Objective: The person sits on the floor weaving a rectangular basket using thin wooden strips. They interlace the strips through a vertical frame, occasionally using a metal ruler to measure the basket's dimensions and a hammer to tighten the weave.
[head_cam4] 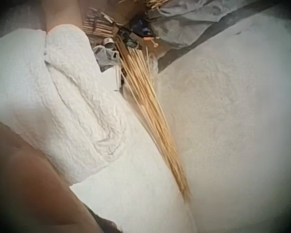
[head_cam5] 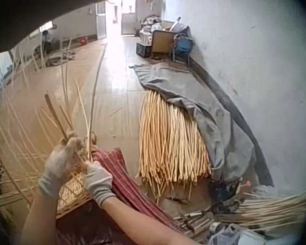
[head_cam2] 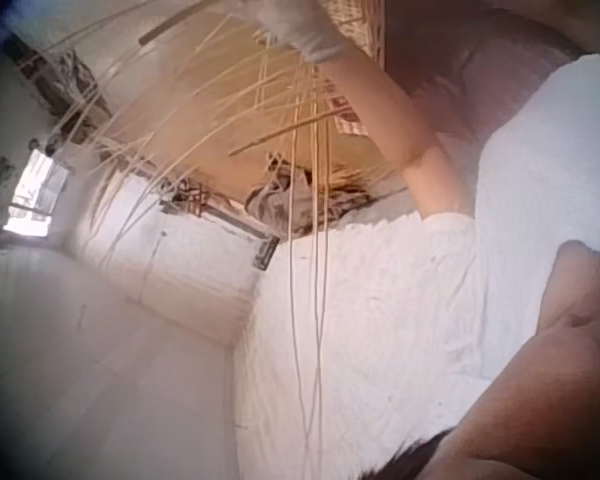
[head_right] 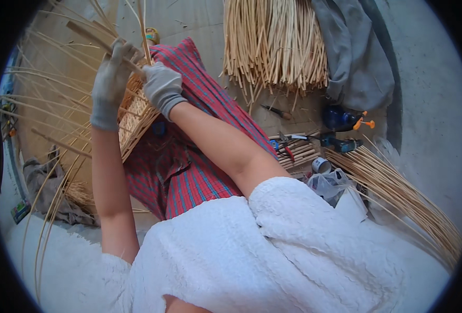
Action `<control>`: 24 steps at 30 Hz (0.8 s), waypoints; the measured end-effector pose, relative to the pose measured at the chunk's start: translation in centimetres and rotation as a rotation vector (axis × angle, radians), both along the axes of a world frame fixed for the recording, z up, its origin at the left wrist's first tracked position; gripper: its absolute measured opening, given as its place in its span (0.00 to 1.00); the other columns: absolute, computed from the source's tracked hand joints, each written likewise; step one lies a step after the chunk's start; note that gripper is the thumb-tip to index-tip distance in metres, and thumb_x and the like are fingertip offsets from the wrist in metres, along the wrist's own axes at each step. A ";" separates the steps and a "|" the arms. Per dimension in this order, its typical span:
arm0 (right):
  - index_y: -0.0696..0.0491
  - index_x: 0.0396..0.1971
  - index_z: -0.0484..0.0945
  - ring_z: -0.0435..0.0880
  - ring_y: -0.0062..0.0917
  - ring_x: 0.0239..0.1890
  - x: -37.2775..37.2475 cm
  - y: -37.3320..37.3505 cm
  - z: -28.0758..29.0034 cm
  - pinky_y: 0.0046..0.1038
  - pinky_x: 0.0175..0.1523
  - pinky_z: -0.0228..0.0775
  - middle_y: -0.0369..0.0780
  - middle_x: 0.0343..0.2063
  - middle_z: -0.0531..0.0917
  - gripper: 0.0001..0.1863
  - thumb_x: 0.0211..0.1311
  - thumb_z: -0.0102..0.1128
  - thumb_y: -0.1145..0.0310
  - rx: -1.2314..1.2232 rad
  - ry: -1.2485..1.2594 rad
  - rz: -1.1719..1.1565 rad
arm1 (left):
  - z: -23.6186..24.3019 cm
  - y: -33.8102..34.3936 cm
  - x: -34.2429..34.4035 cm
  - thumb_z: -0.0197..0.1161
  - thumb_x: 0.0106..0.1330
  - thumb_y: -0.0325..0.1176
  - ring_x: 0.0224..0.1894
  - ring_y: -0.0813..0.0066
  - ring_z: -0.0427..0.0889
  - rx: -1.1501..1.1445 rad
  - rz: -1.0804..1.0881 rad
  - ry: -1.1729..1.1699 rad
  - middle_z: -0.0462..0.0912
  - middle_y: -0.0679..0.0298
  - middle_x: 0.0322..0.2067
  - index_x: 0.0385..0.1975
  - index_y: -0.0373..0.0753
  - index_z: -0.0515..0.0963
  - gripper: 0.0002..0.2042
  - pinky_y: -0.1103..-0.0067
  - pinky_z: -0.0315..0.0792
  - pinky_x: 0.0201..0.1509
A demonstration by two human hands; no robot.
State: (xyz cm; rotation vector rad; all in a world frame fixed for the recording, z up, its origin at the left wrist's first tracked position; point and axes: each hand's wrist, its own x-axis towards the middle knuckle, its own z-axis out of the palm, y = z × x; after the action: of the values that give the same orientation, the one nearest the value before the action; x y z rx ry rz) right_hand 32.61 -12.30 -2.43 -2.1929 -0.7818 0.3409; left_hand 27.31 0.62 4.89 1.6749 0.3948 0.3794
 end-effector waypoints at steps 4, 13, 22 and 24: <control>0.45 0.40 0.81 0.85 0.44 0.40 0.1 0.0 -0.7 0.45 0.44 0.77 0.45 0.37 0.83 0.08 0.62 0.63 0.63 -0.002 0.004 0.007 | 0.9 -6.2 -5.9 0.54 0.80 0.36 0.58 0.65 0.80 0.093 0.300 0.027 0.80 0.52 0.53 0.63 0.28 0.72 0.20 0.71 0.75 0.63; 0.52 0.52 0.81 0.77 0.14 0.31 6.3 -4.6 -0.7 0.21 0.34 0.71 0.31 0.30 0.79 0.16 0.66 0.69 0.68 0.521 0.912 0.226 | -2.5 -13.8 -14.6 0.54 0.80 0.40 0.15 0.89 0.68 -0.556 0.090 0.314 0.76 0.71 0.16 0.49 0.32 0.81 0.16 0.87 0.59 0.17; 0.59 0.72 0.61 0.84 0.42 0.53 18.5 -11.3 -26.7 0.39 0.53 0.81 0.54 0.58 0.79 0.45 0.63 0.71 0.51 -0.190 0.768 -0.531 | -4.4 -16.2 -10.1 0.54 0.79 0.34 0.33 0.82 0.81 -0.809 -0.210 0.441 0.83 0.64 0.32 0.62 0.32 0.74 0.17 0.84 0.77 0.37; 0.55 0.66 0.67 0.84 0.34 0.43 20.6 -9.8 -27.0 0.33 0.41 0.80 0.48 0.47 0.83 0.32 0.70 0.64 0.55 0.017 1.027 -0.670 | -4.7 -15.6 -9.3 0.55 0.79 0.35 0.34 0.81 0.82 -0.802 -0.159 0.362 0.84 0.63 0.35 0.63 0.32 0.73 0.18 0.83 0.78 0.38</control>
State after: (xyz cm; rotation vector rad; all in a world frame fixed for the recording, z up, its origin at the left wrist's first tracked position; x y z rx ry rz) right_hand 53.22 -22.10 -29.39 -1.7634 0.4902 0.9645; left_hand 18.06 -15.01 0.14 0.9658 0.5817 -0.1997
